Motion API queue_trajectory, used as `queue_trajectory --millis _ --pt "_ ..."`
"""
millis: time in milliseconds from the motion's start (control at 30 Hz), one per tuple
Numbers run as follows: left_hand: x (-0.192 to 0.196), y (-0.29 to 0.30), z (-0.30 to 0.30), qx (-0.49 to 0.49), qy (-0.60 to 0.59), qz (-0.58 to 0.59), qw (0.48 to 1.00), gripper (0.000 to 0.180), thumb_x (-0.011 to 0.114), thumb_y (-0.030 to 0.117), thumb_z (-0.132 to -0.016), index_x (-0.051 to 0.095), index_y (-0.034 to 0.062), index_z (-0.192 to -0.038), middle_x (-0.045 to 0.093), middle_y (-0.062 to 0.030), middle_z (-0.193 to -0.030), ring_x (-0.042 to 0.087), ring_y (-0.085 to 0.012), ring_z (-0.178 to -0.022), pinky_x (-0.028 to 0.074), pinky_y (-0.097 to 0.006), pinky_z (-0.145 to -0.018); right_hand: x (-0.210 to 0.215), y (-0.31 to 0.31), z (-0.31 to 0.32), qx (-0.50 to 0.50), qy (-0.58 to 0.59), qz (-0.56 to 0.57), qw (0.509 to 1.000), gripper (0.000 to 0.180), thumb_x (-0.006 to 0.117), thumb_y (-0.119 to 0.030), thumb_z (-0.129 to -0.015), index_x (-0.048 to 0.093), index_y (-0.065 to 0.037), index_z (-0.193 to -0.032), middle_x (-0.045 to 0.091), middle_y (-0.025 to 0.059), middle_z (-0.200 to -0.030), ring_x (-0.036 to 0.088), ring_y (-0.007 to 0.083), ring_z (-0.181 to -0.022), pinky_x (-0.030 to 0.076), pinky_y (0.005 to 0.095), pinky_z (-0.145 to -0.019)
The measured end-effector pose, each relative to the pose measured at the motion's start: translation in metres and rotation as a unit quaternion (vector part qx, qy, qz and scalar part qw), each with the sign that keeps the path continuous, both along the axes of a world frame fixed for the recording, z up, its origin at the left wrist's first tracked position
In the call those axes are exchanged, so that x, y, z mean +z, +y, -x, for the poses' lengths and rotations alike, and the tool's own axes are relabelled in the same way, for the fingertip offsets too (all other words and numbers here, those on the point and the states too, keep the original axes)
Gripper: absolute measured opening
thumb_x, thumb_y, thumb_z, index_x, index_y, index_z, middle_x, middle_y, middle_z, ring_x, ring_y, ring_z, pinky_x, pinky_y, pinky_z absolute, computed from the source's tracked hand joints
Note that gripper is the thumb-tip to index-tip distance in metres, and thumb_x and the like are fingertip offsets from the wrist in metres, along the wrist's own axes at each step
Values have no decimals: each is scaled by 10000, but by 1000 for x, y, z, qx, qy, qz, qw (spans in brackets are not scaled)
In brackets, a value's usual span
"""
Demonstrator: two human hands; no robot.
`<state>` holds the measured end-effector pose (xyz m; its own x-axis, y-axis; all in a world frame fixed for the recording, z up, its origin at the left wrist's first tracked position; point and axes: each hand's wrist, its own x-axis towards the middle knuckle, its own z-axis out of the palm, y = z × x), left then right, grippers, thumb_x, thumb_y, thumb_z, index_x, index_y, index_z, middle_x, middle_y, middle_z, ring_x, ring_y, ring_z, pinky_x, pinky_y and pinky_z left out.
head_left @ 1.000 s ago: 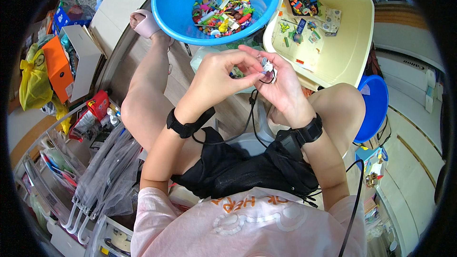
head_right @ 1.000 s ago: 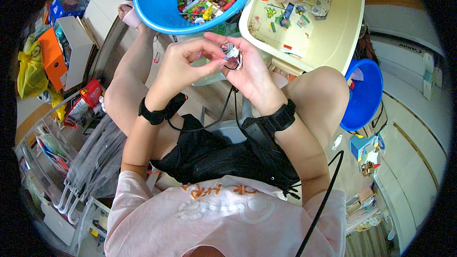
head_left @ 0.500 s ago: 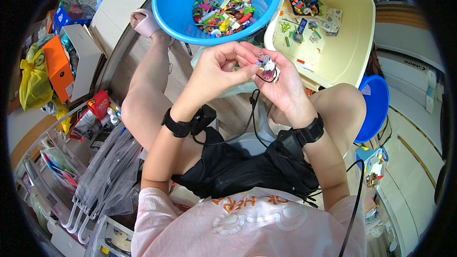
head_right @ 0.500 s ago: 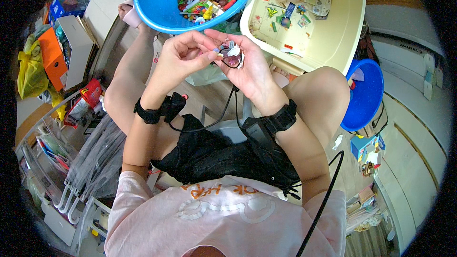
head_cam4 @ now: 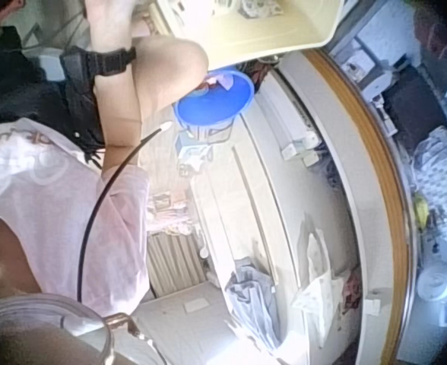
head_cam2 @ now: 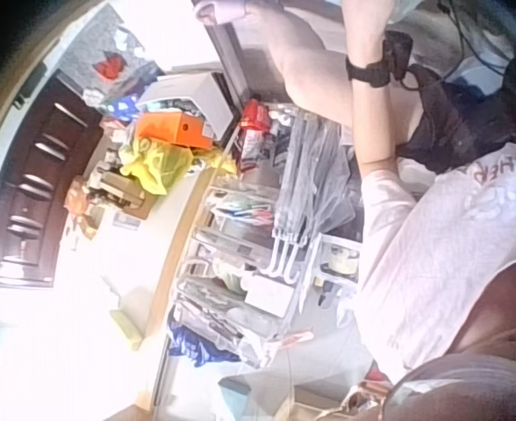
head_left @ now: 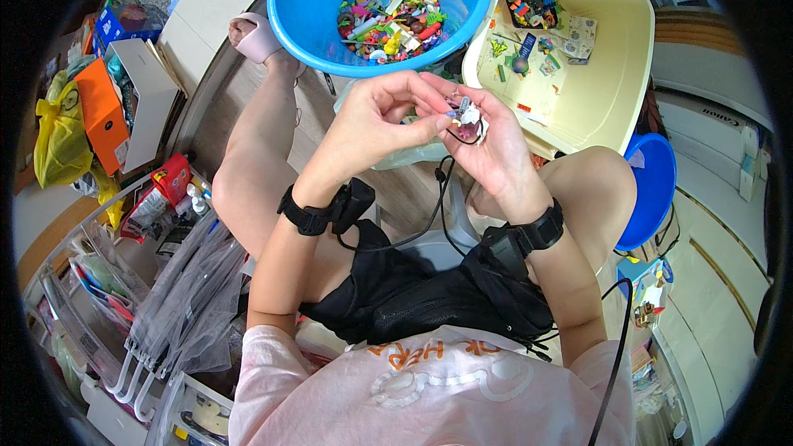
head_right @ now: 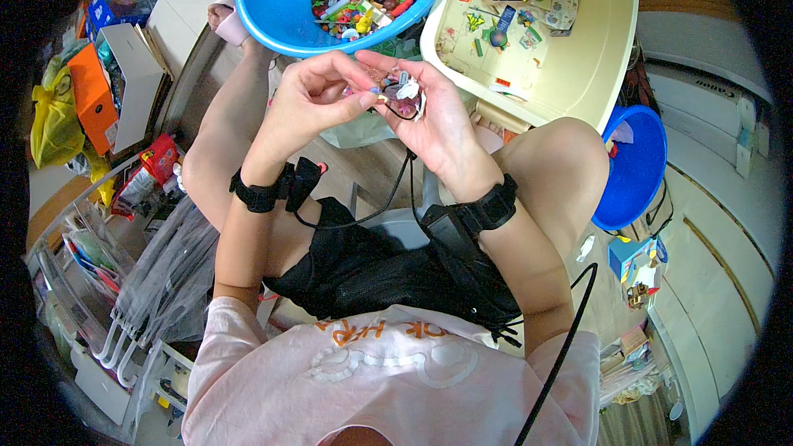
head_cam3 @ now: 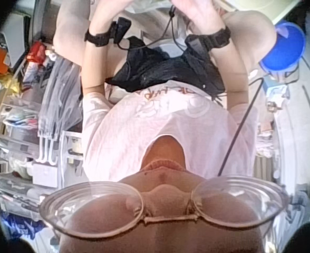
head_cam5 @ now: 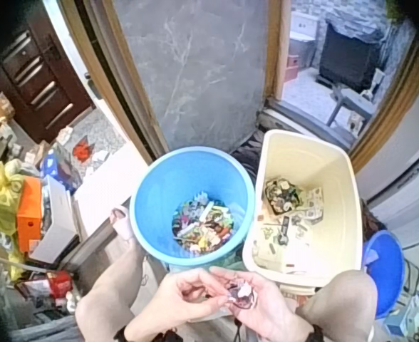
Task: The person assembles small plastic building blocks into miniature models. They pick pieces from a blue bowl and a yellow tray, connect them by hand, and place completed models into the tray. The person handles multiple small parts and builds several distinct models during the clip.
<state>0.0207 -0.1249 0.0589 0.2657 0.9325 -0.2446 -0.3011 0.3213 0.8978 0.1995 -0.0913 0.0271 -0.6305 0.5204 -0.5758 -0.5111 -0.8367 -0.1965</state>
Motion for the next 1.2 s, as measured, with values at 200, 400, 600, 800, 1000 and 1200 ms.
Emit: queue_trajectory --millis 200,400,600,800,1000,1200 --pt "4 0 6 1 36 -12 999 111 702 -10 -820 647 -13 -916 654 -98 -1089 591 -82 -920 485 -229 -825 5 1 2 -19 25 19 999 430 338 -186 -986 528 92 -1253 611 151 -1222 619 187 -1044 511 303 -914" --pt "-3 6 13 60 85 -18 994 102 718 31 -825 671 7 -912 680 -9 -892 578 -28 -790 457 -175 -685 2 1 3 -39 47 38 997 456 306 -173 -986 464 139 -1279 574 230 -1244 589 286 -1126 480 369 -986" --pt "-23 36 25 226 198 -25 953 160 748 96 -829 719 5 -957 709 -32 -865 610 -38 -736 475 -169 -649 -5 0 4 -43 64 53 996 456 296 -148 -986 414 154 -1307 555 260 -1249 575 320 -1144 460 402 -1017" --pt "-33 53 29 289 140 19 947 199 744 105 -837 709 -16 -992 720 -86 -918 666 -96 -810 520 -203 -735 -5 0 8 -39 64 53 996 444 320 -144 -994 403 138 -1327 528 261 -1287 566 315 -1149 455 399 -1022" --pt "-17 46 31 238 51 78 967 240 682 174 -899 678 22 -1086 719 -52 -943 430 -3 -601 288 -168 -498 -3 2 8 -39 69 53 995 438 316 -147 -999 410 132 -1325 542 256 -1269 573 317 -1136 461 397 -1014" --pt "0 29 30 89 -32 46 994 199 674 148 -903 670 22 -1057 712 -43 -944 505 -10 -627 350 -168 -519 -4 4 5 -53 83 40 994 462 304 -167 -991 431 162 -1290 559 268 -1242 580 319 -1129 460 408 -1019"
